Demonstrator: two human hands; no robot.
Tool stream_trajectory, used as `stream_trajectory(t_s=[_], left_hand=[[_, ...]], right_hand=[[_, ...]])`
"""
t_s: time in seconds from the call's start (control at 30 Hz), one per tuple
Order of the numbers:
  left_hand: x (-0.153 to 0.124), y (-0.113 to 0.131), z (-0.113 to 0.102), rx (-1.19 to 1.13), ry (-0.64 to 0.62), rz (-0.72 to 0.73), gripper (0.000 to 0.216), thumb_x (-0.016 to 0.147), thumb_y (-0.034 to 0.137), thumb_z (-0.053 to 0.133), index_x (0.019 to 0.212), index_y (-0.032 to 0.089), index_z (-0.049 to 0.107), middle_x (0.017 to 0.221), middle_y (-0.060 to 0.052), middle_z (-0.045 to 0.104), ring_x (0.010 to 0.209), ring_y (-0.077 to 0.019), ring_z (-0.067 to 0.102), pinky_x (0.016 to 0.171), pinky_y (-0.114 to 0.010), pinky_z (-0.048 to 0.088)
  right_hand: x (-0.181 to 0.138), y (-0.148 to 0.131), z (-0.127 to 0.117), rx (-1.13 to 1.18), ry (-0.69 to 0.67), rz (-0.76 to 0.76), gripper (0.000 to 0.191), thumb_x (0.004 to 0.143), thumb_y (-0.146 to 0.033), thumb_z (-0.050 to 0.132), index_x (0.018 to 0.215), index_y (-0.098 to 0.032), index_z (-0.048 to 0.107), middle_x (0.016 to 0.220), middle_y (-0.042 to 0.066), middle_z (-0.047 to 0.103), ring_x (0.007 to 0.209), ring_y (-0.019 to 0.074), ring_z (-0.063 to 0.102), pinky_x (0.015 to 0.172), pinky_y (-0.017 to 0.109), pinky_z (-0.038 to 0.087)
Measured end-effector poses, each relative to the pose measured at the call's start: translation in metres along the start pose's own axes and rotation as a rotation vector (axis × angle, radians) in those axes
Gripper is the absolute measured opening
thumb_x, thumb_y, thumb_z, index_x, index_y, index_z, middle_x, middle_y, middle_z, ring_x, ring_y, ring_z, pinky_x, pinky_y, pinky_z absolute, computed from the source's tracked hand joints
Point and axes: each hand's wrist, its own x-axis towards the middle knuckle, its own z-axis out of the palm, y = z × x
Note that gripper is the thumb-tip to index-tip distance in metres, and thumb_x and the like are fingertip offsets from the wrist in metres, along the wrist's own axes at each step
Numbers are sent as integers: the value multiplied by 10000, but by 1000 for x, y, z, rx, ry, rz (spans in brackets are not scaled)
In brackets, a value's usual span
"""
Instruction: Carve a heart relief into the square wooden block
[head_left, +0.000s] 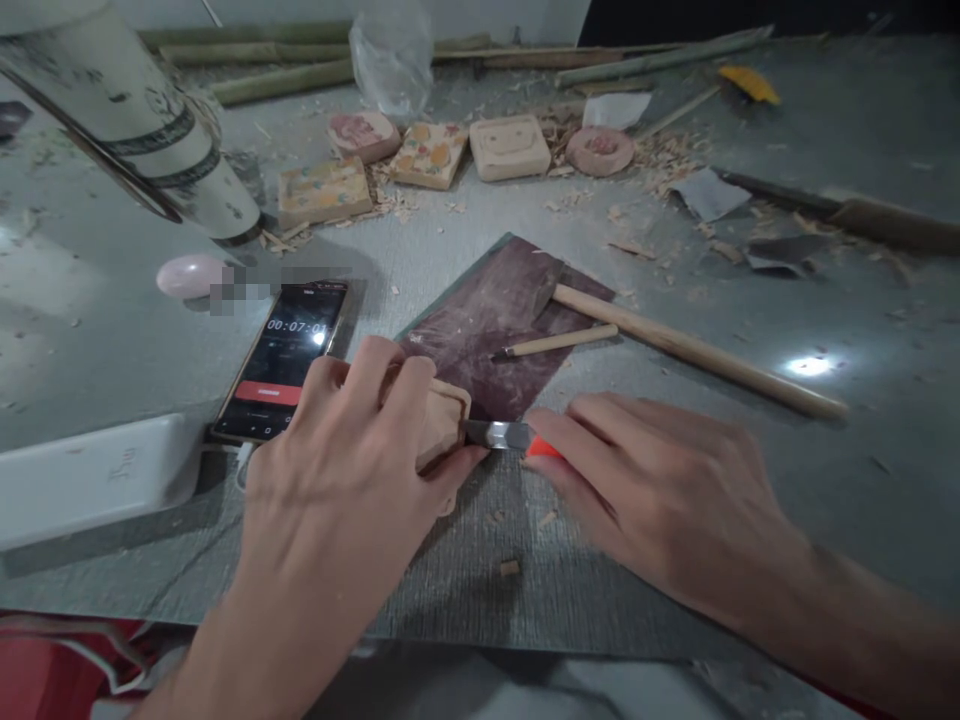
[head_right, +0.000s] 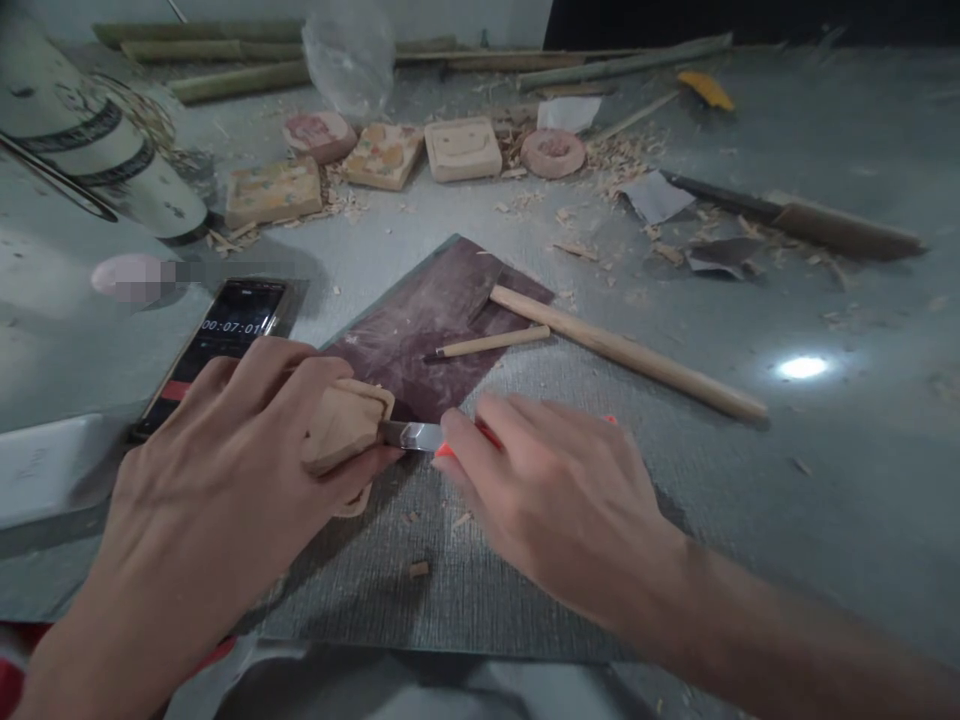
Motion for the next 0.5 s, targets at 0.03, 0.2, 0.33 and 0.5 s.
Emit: stream_trajectory(t_s=[0.03, 0.2, 0.33, 0.5], left_hand=[[0, 0, 0, 3, -6, -1, 276, 905, 424, 794, 1014, 287, 581, 1125, -89, 676, 1002, -355, 686, 467, -384, 436], [2, 2, -1, 16, -22, 15, 308, 901, 463, 814, 1007, 283, 588, 1154, -109, 658, 1012, -369, 670, 506, -417, 467], [3, 2, -1, 16, -42, 9, 310, 905, 456, 819, 976, 283, 572, 1120, -112, 665, 1033, -382, 679, 514, -424, 471], [6, 1, -1, -30, -16, 40, 382, 878, 443, 891, 947, 287, 549, 1007, -61, 698, 1007, -351, 703, 568, -430, 513]], right_hand=[[0, 0, 0, 7, -10, 2, 245, 1139, -267, 585, 1018, -181, 781, 797, 9, 674, 630, 149, 585, 567, 342, 335], [0, -1, 4, 47, -20, 15, 297, 1160, -297, 549, 1044, -180, 795, 818, 15, 700, 634, 153, 615, 599, 352, 391], [2, -3, 4, 54, -24, 22, 281, 1150, -280, 566, 1039, -165, 798, 819, 17, 699, 654, 165, 647, 604, 360, 405], [2, -1, 3, 74, -25, 37, 299, 1158, -287, 551, 1028, -165, 792, 805, 11, 679, 669, 167, 651, 604, 360, 400]])
